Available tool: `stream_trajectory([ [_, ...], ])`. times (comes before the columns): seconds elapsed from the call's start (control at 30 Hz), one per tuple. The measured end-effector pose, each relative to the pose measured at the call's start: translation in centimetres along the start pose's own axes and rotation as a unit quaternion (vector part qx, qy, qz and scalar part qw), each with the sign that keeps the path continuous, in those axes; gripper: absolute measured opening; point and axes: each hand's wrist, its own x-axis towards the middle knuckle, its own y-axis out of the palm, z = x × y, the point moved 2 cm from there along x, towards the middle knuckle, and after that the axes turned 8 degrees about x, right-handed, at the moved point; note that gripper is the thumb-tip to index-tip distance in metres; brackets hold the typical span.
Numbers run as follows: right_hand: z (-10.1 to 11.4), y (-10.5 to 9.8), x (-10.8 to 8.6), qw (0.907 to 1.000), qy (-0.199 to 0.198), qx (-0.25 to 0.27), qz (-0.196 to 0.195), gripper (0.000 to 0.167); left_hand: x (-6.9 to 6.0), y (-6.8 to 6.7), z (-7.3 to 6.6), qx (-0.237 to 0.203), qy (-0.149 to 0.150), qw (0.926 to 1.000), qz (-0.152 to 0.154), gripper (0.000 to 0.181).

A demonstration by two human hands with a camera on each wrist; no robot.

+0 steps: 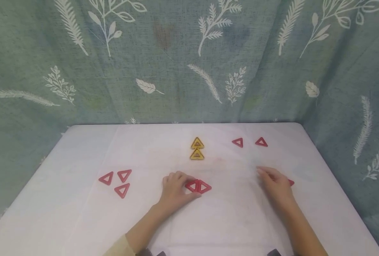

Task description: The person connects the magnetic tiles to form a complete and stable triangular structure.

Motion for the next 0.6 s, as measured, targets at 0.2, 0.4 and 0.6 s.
stream_trajectory([
  [0.2,-1.0,-1.9,-0.5,0.9996,-0.014,-0.014,-0.021,0.051,-0.2,0.0,0.1,0.005,0.005,1.0000,-0.006,0.045],
  [0.4,-2.0,-3.7,-0.6,0.9979,0.010,-0.046,-0.045,0.053,-0.3,-0.1,0.2,0.000,0.005,1.0000,-0.006,0.045],
  [0.6,-3.0,-5.3,-0.7,0.9945,0.038,-0.078,-0.060,0.057,-0.3,-0.1,0.3,0.001,0.010,0.9999,-0.004,0.046],
])
